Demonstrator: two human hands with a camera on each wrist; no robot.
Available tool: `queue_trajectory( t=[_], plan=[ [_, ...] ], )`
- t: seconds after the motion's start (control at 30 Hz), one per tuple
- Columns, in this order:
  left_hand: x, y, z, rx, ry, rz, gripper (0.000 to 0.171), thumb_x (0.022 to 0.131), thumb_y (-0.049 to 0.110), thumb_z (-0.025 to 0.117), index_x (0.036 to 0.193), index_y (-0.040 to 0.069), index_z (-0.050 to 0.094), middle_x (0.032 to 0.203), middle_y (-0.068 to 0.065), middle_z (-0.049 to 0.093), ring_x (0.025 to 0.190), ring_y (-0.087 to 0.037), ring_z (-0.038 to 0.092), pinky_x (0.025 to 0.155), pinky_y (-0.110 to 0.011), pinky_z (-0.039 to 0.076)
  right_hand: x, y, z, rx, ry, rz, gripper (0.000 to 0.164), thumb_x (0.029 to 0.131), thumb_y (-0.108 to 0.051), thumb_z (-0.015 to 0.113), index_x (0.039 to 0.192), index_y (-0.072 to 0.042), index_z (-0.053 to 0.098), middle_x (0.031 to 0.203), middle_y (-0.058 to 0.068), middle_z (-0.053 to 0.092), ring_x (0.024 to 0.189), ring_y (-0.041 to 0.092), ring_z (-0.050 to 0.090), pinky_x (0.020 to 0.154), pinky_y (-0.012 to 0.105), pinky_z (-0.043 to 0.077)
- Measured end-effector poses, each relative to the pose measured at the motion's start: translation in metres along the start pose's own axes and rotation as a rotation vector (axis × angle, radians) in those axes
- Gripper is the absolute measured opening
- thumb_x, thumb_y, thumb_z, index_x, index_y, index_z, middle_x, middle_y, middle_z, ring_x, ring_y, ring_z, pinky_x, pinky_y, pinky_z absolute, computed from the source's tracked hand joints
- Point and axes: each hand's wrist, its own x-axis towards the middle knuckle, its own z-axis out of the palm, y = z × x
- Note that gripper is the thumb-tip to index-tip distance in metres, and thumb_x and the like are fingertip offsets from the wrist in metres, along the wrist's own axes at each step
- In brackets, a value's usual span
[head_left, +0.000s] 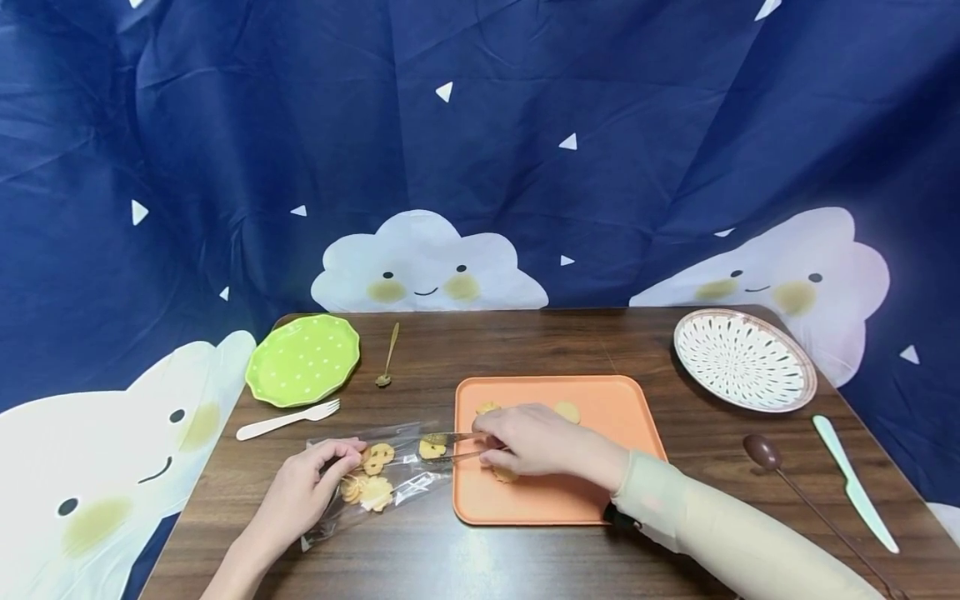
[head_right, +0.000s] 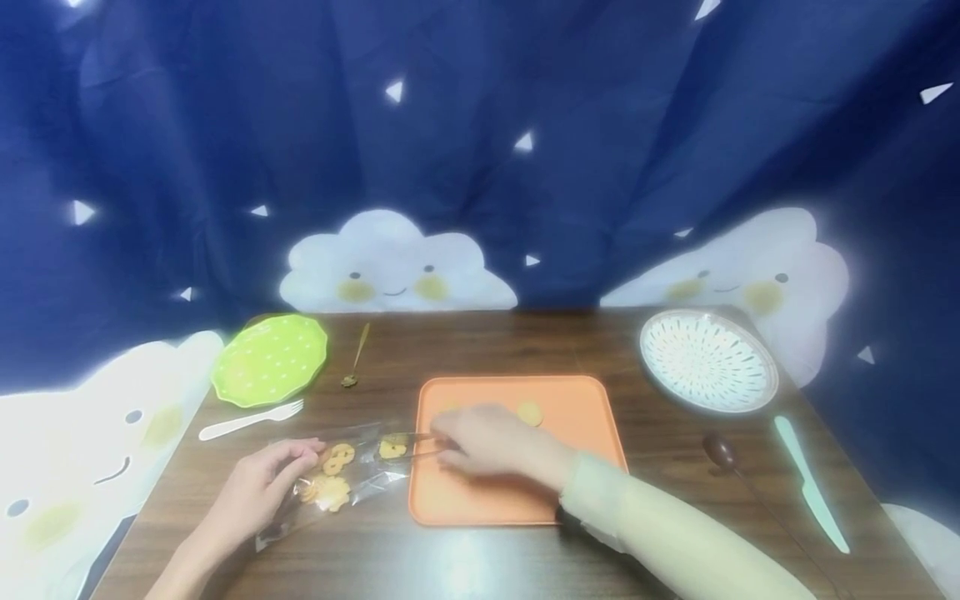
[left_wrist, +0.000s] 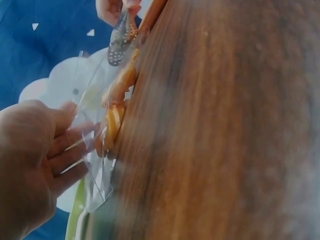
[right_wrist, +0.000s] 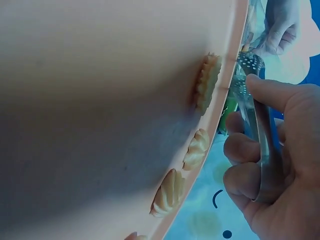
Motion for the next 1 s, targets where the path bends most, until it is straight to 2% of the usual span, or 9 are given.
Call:
queue_trajectory(
  t=[0.17,0.33,0.6,0.73,0.87,0.93,1.0],
  plan=[
    [0.001,0.002,-0.002,-0.017,-0.022,0.008,0.01,0.099,0.034,0.064,0.092,0.032,0.071,0.114,0.02,0.075,0.112,-0.006,0.072,0.096,-0.002,0.045,0.002,0.003,0.005,-0.043,0.017,0.008,0.025,0.095,-0.045,0.068,0.093,-0.022,0.058,0.076,-0.012,0.051,0.06,0.002,0.043,0.052,0.022,0.034],
    [0.002,0.002,-0.002,-0.024,-0.032,0.034,0.01,0.099,0.031,0.064,0.092,0.031,0.071,0.115,0.016,0.076,0.112,-0.009,0.073,0.095,-0.005,0.048,0.007,0.002,0.01,-0.072,0.014,0.035,0.027,0.094,-0.049,0.067,0.09,-0.025,0.056,0.076,-0.015,0.047,0.06,0.003,0.045,0.051,0.023,0.035],
    [0.003,0.003,-0.003,-0.032,-0.04,0.024,0.011,0.1,0.034,0.063,0.092,0.031,0.071,0.115,0.015,0.076,0.113,-0.006,0.072,0.095,-0.005,0.048,0.011,-0.007,0.004,-0.115,-0.018,0.078,0.028,0.094,-0.05,0.067,0.086,-0.026,0.054,0.073,-0.015,0.047,0.06,0.006,0.046,0.051,0.026,0.035],
    [0.004,0.004,-0.003,-0.029,-0.044,0.013,0.012,0.1,0.035,0.063,0.093,0.032,0.071,0.116,0.017,0.076,0.113,-0.006,0.072,0.095,-0.013,0.054,0.013,-0.009,0.003,-0.121,-0.021,0.079,0.027,0.094,-0.047,0.067,0.085,-0.026,0.054,0.073,-0.014,0.049,0.06,0.006,0.046,0.052,0.026,0.036],
    [0.005,0.004,-0.003,-0.019,-0.042,0.017,0.011,0.1,0.034,0.063,0.092,0.032,0.071,0.116,0.016,0.076,0.113,-0.008,0.072,0.093,-0.026,0.059,0.014,-0.01,0.003,-0.13,-0.01,0.06,0.024,0.095,-0.044,0.067,0.088,-0.024,0.056,0.075,-0.014,0.052,0.061,0.005,0.047,0.053,0.026,0.039],
    [0.004,0.003,-0.003,-0.024,-0.042,0.009,0.011,0.1,0.033,0.063,0.092,0.031,0.071,0.115,0.017,0.076,0.112,-0.008,0.072,0.093,-0.028,0.059,0.014,-0.011,0.002,-0.126,-0.004,0.053,0.023,0.095,-0.044,0.067,0.089,-0.023,0.057,0.076,-0.014,0.053,0.061,0.005,0.048,0.053,0.026,0.04],
    [0.004,0.003,-0.002,-0.03,-0.037,0.009,0.01,0.099,0.032,0.064,0.092,0.031,0.071,0.115,0.017,0.076,0.112,-0.008,0.073,0.093,-0.022,0.058,0.013,-0.011,0.0,-0.107,0.004,0.047,0.022,0.096,-0.042,0.067,0.09,-0.022,0.058,0.076,-0.013,0.054,0.061,0.005,0.048,0.054,0.025,0.04]
  ],
)
